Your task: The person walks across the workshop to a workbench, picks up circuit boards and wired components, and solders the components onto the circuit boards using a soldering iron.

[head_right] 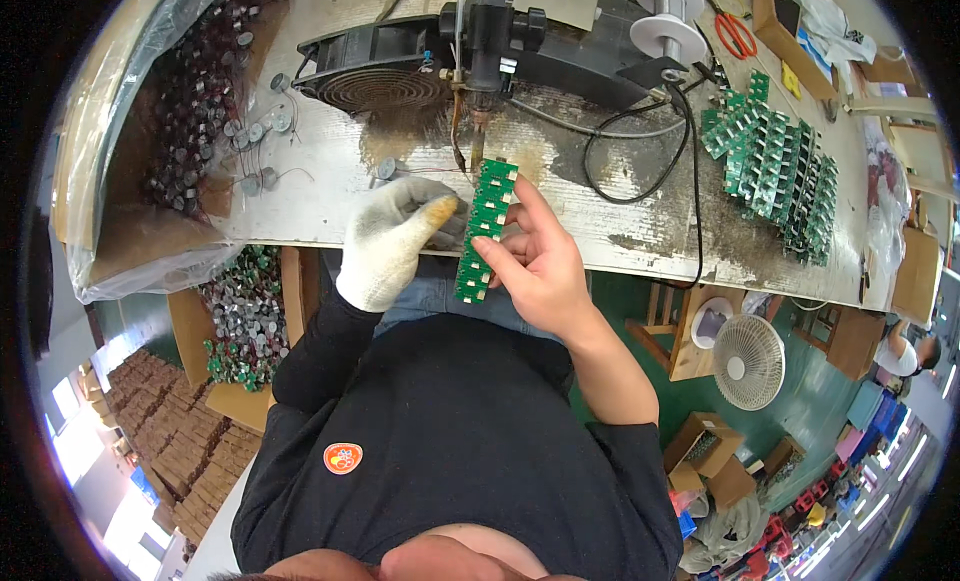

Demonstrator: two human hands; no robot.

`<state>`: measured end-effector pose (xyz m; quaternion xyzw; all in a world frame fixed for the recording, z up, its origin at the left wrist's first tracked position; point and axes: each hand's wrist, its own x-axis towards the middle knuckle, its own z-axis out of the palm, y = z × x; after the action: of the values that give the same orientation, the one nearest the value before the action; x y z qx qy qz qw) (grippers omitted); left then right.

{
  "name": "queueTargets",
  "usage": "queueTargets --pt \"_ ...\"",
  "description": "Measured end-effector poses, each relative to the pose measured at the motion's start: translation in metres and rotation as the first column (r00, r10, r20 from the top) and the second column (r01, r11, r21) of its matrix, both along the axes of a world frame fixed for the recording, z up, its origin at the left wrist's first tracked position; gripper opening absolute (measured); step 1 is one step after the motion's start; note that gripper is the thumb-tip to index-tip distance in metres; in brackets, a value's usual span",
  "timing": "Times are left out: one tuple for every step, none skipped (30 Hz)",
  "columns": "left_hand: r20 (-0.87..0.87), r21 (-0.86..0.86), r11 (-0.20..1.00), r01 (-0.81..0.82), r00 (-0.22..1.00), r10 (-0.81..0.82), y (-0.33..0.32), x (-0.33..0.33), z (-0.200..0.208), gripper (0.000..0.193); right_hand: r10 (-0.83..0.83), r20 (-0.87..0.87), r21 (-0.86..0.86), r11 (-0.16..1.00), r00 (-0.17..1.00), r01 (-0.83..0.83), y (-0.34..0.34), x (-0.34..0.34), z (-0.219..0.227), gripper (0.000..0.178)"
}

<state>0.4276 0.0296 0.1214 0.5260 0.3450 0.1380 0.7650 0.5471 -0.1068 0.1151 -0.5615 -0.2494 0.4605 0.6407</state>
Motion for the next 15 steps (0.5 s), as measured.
queueTargets --pt "0.018 -0.1 0.994 -0.031 0.999 0.033 -0.0033 0.0034 0.0058 0.019 0.005 0.004 0.009 1.0 1.0 -0.005 0.0001 -0.0004 0.0 0.068" --pt "0.015 -0.105 0.994 -0.032 0.999 0.034 -0.004 0.0044 0.0042 0.019 0.006 0.001 0.004 1.0 1.0 -0.006 -0.0002 -0.0011 -0.0007 0.068" --pt "0.005 -0.089 0.995 -0.034 0.999 0.035 -0.0036 0.0055 0.0023 0.019 -0.014 0.012 0.004 1.0 1.0 0.014 -0.0005 -0.0019 -0.0014 0.068" --pt "-0.006 -0.071 0.997 -0.037 0.999 0.037 -0.0037 0.0064 0.0005 0.02 -0.035 0.023 0.005 0.999 0.999 0.035 -0.001 -0.0025 -0.0028 0.069" --pt "-0.009 -0.074 0.997 -0.038 0.999 0.038 -0.0039 0.007 0.0016 0.02 -0.033 0.02 0.003 0.999 0.999 0.033 -0.0013 -0.0027 -0.0034 0.069" --pt "-0.03 -0.04 0.999 -0.032 0.999 0.03 -0.0035 0.0081 0.0054 0.02 -0.036 0.015 0.014 0.999 0.999 0.036 -0.0015 -0.0028 -0.0037 0.069" --pt "-0.049 -0.007 1.0 -0.023 0.999 0.022 -0.0026 0.0093 0.0082 0.02 -0.04 0.012 0.023 0.999 0.999 0.039 -0.0012 -0.0026 -0.0036 0.068" --pt "-0.049 -0.01 1.0 -0.022 0.999 0.022 -0.0022 0.0102 0.0087 0.02 -0.04 0.012 0.021 0.999 0.999 0.04 -0.001 -0.0024 -0.0038 0.068" --pt "-0.039 -0.008 1.0 -0.007 0.999 0.007 -0.0018 0.0114 0.0089 0.02 -0.046 0.007 0.032 0.998 0.999 0.045 -0.0009 -0.0021 -0.0041 0.068" --pt "-0.031 -0.003 1.0 0.007 0.999 -0.007 -0.0012 0.0115 0.0087 0.019 -0.05 -0.001 0.045 0.998 0.999 0.05 -0.0003 -0.0022 -0.0047 0.068" --pt "-0.033 -0.003 1.0 0.006 0.999 -0.006 -0.0007 0.0113 0.0073 0.019 -0.049 -0.003 0.045 0.998 0.999 0.049 0.0002 -0.0018 -0.0048 0.068" --pt "-0.035 0.024 1.0 0.006 0.999 -0.005 -0.0001 0.0109 0.0052 0.019 -0.037 0.012 0.041 0.998 0.999 0.037 0.0008 -0.001 -0.0046 0.068" --pt "-0.035 0.051 0.999 0.007 0.999 -0.006 0.0001 0.011 0.0044 0.018 -0.027 0.027 0.037 0.999 0.999 0.026 0.0013 -0.0002 -0.0039 0.067" --pt "-0.035 0.05 0.999 0.008 0.999 -0.007 0.0 0.0113 0.0044 0.018 -0.028 0.027 0.036 0.999 0.999 0.027 0.0019 -0.0001 -0.0035 0.067" --pt "-0.002 -0.011 1.0 -0.018 1.0 0.018 -0.0002 0.0116 0.0044 0.018 -0.035 0.02 0.032 0.999 0.999 0.035 0.0028 -0.0005 -0.0031 0.067"
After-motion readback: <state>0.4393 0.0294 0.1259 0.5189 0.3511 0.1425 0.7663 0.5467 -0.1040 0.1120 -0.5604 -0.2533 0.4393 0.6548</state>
